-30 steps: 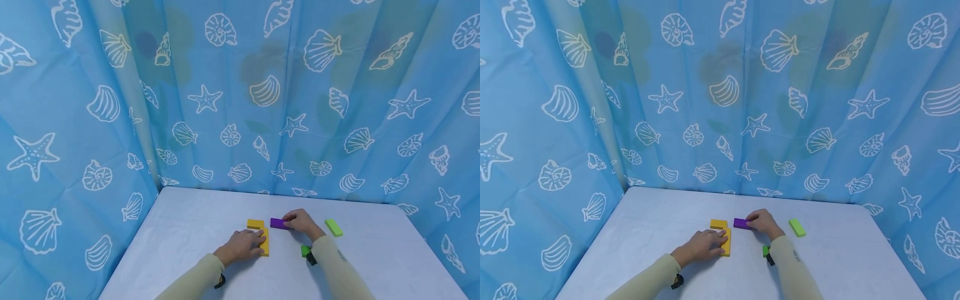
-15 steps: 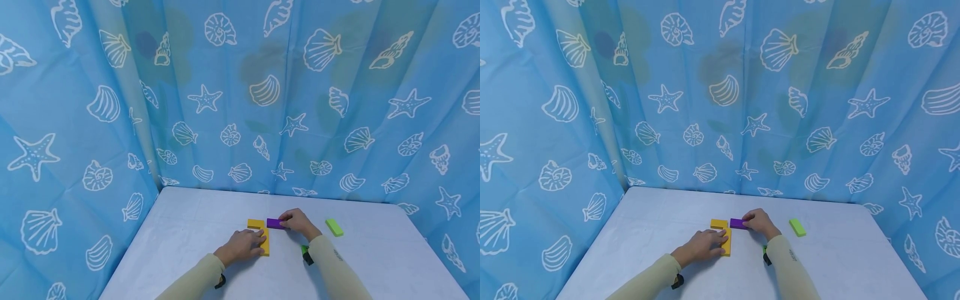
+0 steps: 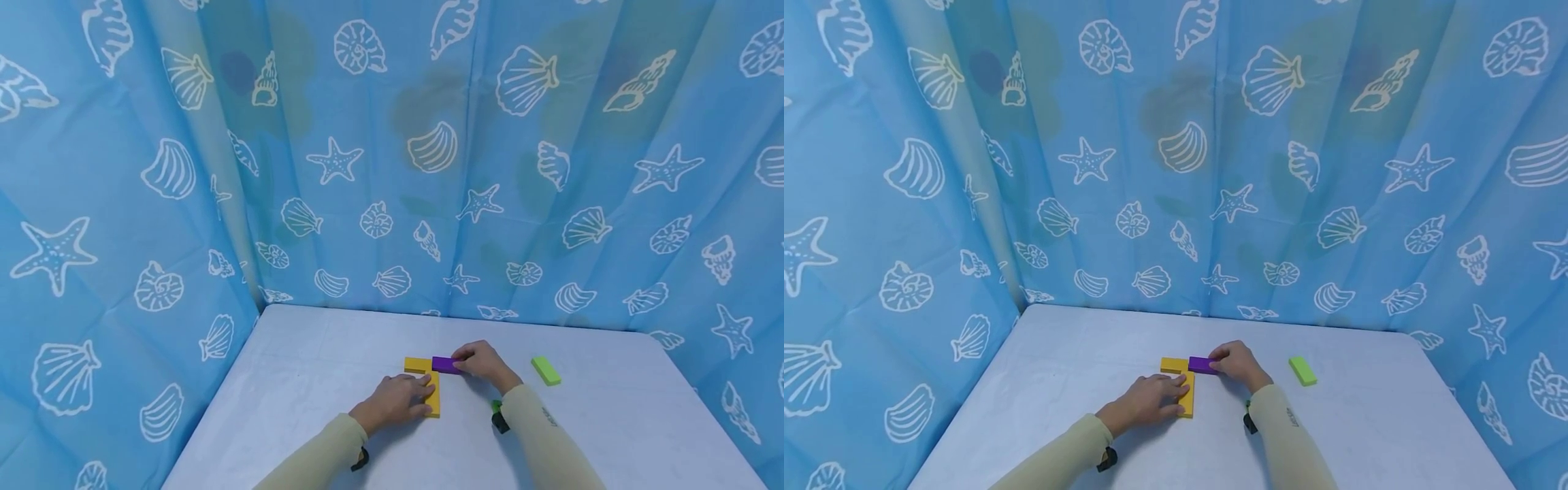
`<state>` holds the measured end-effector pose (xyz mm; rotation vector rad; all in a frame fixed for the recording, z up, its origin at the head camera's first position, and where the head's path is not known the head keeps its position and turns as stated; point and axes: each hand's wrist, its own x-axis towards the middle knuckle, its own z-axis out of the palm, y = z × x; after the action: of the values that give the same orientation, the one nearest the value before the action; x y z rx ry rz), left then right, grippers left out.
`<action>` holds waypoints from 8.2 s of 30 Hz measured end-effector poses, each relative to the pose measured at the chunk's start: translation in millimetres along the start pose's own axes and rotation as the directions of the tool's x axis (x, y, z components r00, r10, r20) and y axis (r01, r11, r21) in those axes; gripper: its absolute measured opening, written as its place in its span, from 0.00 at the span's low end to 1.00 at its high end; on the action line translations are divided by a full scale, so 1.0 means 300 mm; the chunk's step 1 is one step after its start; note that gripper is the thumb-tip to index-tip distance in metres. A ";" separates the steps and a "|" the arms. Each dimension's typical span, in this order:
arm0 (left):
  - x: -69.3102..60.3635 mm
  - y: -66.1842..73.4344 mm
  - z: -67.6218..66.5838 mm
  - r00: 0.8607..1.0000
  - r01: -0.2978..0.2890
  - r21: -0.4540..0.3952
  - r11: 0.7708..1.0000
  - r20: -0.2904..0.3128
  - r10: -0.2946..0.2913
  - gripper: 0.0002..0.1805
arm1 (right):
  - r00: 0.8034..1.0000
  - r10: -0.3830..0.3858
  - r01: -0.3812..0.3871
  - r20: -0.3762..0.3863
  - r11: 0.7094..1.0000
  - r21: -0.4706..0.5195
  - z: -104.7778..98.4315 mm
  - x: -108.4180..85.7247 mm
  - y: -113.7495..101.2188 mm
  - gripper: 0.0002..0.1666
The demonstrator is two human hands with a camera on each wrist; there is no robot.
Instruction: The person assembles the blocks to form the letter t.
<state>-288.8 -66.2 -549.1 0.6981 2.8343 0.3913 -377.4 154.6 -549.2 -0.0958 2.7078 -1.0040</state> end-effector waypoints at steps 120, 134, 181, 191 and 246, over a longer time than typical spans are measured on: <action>-0.001 -0.002 0.007 1.000 -0.019 0.001 1.000 -0.009 0.019 0.28 | 0.998 -0.061 0.062 -0.032 0.997 0.038 0.056 -0.003 -0.077 0.15; -0.006 0.004 -0.001 1.000 -0.019 0.005 1.000 -0.004 0.019 0.28 | 0.998 0.029 -0.026 -0.053 0.998 0.061 0.095 0.000 -0.125 0.21; -0.016 0.007 -0.012 0.999 -0.040 0.051 0.998 -0.018 0.041 0.28 | 0.997 0.057 -0.052 -0.061 0.996 0.073 0.112 0.011 -0.119 0.20; -0.019 0.012 -0.016 0.999 -0.037 0.041 0.998 -0.016 0.038 0.28 | 0.998 0.005 -0.003 -0.056 0.999 0.039 0.099 -0.002 -0.109 0.22; -0.005 -0.001 0.005 1.000 -0.025 0.002 1.000 -0.001 0.025 0.28 | 0.996 -0.021 0.027 -0.087 0.997 0.070 -0.273 -0.069 0.266 0.39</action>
<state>-287.3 -66.9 -550.5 0.7348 2.8296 0.3929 -376.4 270.2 -536.7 -0.0732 2.7507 -1.1348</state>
